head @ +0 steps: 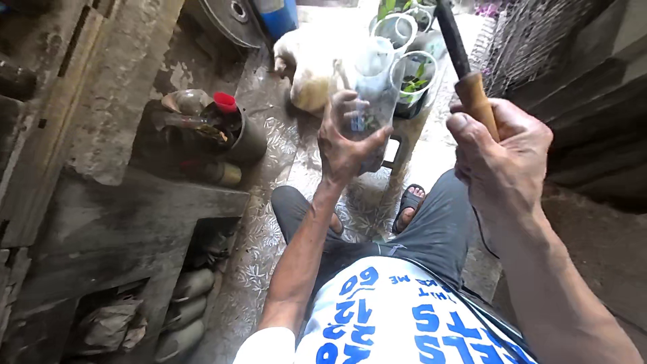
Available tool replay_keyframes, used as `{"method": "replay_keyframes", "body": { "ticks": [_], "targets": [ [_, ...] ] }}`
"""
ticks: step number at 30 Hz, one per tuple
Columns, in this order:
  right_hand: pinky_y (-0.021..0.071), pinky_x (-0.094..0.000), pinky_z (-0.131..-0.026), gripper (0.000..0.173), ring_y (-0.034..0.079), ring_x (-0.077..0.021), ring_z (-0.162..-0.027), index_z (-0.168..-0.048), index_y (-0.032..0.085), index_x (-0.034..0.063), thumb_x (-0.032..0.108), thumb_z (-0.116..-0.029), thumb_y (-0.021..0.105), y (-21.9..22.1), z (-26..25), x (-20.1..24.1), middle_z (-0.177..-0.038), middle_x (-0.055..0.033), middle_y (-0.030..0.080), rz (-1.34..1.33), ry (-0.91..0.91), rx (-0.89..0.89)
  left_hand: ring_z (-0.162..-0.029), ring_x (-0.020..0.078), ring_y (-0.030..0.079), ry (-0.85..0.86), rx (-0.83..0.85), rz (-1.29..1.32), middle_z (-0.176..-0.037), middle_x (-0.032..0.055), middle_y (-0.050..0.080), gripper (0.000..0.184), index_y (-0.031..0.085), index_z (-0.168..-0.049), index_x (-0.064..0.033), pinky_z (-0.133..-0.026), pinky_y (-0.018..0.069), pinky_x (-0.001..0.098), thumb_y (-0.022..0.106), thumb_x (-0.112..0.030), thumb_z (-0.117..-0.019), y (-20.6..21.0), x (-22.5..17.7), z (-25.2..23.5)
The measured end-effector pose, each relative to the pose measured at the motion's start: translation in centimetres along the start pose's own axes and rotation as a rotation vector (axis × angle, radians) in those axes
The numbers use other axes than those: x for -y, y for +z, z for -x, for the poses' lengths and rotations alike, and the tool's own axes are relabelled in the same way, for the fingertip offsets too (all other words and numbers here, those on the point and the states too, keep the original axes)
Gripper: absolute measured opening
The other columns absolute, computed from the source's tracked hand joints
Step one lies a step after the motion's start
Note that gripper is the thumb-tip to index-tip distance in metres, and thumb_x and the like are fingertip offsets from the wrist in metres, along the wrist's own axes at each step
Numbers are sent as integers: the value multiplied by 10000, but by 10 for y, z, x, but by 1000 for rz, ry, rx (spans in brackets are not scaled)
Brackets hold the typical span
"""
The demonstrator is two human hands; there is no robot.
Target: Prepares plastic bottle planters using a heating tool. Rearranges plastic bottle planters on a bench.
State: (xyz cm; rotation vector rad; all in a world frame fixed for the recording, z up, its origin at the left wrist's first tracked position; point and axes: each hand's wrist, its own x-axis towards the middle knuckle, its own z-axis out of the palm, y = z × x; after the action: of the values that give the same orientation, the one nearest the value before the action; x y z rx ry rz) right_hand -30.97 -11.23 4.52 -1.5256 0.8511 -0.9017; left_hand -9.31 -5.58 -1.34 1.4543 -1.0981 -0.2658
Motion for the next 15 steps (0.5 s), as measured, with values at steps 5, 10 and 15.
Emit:
{"method": "replay_keyframes", "body": {
  "ticks": [5,10,15],
  "targets": [
    [340,-229,-363,203,383,-46,-410,-1056,683,135,308,-954,713,11,-30,1,-604,79,503,-79,84,5,-1096,213,698,66,9,30,-1130,132,723,784,542,-1272,38,-1000,579,404,951,-204,-649,37,-2,43],
    [331,-242,-358,136,369,-60,-391,-986,680,125,120,-858,635,7,-48,2,-565,56,460,-7,227,143,-1093,234,695,122,-51,28,-1145,158,708,850,520,-1286,62,-990,588,410,959,-258,-633,55,3,55],
    [309,-217,-331,184,347,-45,-372,-1024,702,112,77,-861,624,8,-54,29,-555,50,466,-29,221,296,-1207,239,634,150,244,295,-1280,194,644,964,470,-1369,97,-1083,524,393,976,-209,-609,24,7,35]
  ]
}}
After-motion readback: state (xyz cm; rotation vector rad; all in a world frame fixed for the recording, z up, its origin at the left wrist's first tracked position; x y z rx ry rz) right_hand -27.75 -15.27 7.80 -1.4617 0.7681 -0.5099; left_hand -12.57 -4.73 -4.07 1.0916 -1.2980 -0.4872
